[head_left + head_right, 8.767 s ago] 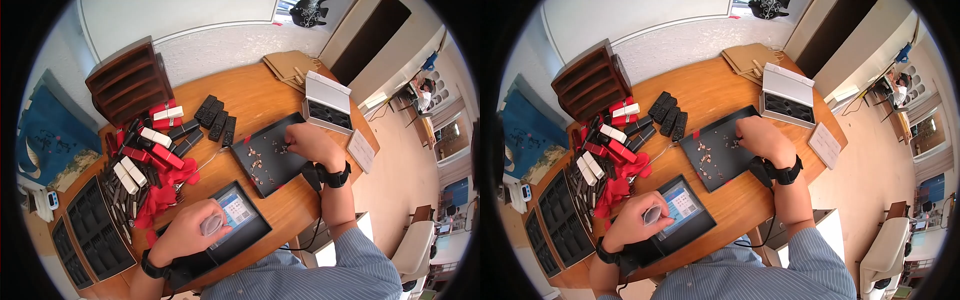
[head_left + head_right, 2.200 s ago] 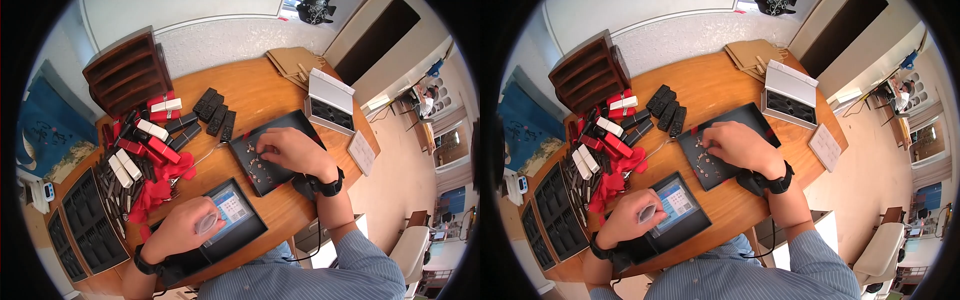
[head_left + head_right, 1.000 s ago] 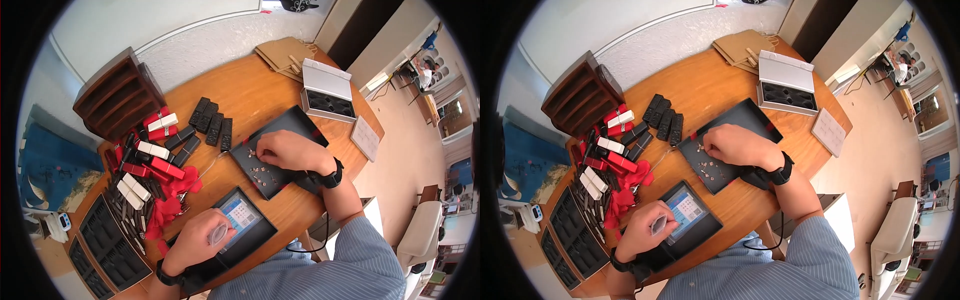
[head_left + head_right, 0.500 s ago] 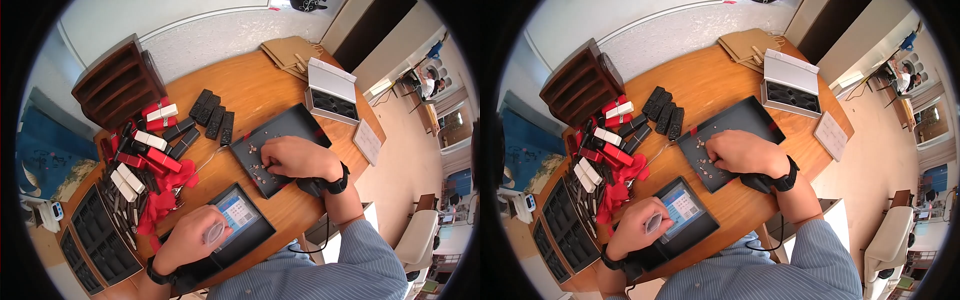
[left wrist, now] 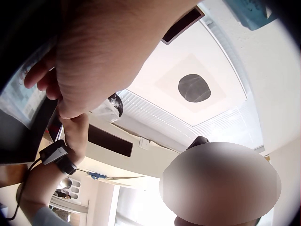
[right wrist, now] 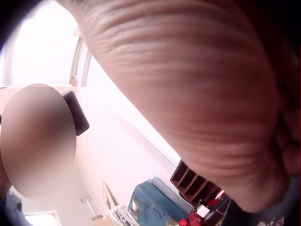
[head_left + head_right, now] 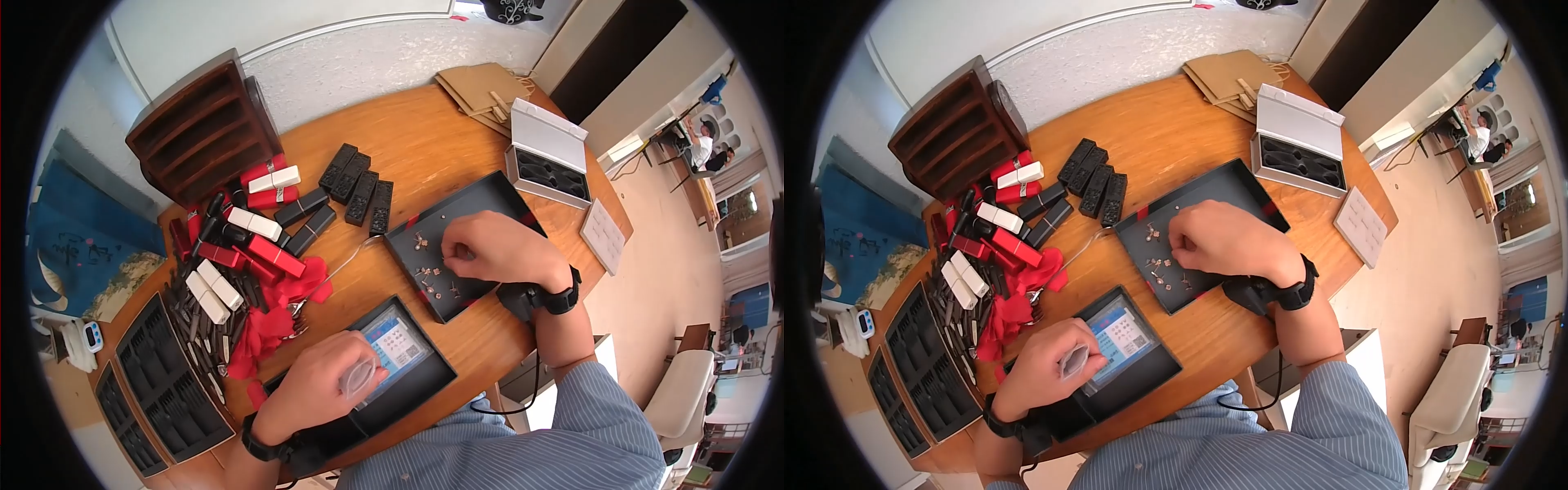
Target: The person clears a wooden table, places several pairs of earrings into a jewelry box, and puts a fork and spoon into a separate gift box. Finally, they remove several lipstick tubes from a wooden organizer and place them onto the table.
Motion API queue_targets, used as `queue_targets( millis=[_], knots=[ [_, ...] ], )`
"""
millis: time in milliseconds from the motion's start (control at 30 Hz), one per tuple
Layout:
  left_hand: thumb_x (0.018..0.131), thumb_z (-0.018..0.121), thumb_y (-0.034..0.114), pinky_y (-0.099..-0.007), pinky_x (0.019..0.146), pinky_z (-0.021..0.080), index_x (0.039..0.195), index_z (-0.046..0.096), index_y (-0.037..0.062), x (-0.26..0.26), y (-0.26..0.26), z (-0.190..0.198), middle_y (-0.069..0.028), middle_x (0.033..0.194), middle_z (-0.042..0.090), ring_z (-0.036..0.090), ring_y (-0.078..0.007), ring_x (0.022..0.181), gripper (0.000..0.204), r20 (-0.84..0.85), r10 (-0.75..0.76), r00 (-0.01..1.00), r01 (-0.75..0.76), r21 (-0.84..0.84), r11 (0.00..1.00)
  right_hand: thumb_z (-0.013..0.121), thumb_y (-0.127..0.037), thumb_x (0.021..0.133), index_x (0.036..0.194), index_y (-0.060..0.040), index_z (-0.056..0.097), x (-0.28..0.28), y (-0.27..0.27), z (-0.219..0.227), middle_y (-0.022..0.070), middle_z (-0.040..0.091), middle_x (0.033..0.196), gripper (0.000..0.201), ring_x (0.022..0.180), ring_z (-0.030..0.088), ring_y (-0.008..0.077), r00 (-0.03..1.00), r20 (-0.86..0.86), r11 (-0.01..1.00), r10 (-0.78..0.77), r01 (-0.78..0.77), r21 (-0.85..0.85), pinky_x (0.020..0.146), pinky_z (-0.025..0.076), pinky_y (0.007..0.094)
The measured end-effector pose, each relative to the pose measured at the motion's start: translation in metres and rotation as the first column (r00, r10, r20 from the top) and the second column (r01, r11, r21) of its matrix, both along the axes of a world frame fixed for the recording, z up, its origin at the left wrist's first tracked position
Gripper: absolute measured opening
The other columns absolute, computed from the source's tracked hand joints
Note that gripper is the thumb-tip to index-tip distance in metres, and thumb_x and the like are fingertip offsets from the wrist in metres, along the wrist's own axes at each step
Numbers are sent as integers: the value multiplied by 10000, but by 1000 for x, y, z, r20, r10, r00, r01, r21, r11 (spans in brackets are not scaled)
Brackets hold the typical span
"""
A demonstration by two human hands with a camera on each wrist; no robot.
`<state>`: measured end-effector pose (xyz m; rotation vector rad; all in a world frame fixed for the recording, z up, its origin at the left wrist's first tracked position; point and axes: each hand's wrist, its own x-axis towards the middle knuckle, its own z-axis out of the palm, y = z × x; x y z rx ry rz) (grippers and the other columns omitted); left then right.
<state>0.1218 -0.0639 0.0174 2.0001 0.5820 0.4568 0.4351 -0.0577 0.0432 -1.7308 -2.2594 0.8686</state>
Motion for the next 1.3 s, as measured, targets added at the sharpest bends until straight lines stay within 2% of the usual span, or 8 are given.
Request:
queue_targets(
  millis=[33,167,233,500,567,667,733,1300],
  knots=[
    [853,771,118,-391,692,493,895,580,44,0,0,1,-121,846,611,620,-330,780,209,-6,-9,1000,9,-9,1000,680,-100,834,858,-10,676,1,1,0,125,683,830,94,762,652,305,1000,-1,1000,2,-2,2,686,506,366],
    [859,766,125,-392,689,490,887,574,43,1,-1,-1,-120,838,606,619,-329,780,210,3,0,1000,0,3,1000,674,-62,832,891,-9,633,1,1,-1,123,670,831,89,759,647,302,998,-60,998,16,-12,54,678,500,361],
    [821,789,69,-345,661,487,880,596,44,0,-1,-1,-96,836,637,637,-273,743,204,11,12,1000,-12,19,1000,674,-45,830,904,-10,616,-3,2,-1,122,664,834,100,756,644,301,994,-104,995,21,-11,94,676,499,359],
    [840,779,79,-344,651,477,893,608,46,2,1,3,-94,836,623,627,-271,736,182,6,5,1000,-5,11,1000,719,26,812,920,-31,633,-32,-7,12,85,660,846,150,784,662,252,961,-276,980,-13,66,186,706,526,342],
    [844,776,81,-344,652,475,900,614,47,0,0,2,-93,841,620,625,-269,740,174,-10,24,1000,-24,-23,999,713,30,817,915,-38,632,-46,-16,15,89,643,842,144,782,650,261,915,-397,971,78,20,236,694,518,346],
    [842,777,107,-363,667,477,943,620,42,1,1,1,-105,863,615,621,-294,772,197,19,11,1000,-11,-36,999,734,47,816,924,-34,653,-70,-30,19,83,657,928,158,836,648,267,720,-596,900,355,-91,426,718,521,353],
    [876,749,147,-412,700,483,949,584,38,0,1,3,-137,872,604,611,-354,814,211,19,-4,1000,4,-26,1000,777,17,829,925,-45,698,-81,-39,21,72,711,929,139,850,686,221,687,-586,869,430,-138,475,725,534,321],
    [844,752,184,-436,713,485,981,582,20,-2,2,-5,-152,877,601,612,-374,833,273,64,-8,998,7,17,1000,786,-35,829,1008,-31,697,-96,-36,-1,90,712,984,200,767,642,231,714,-444,781,542,-233,579,651,496,327]
  ],
)
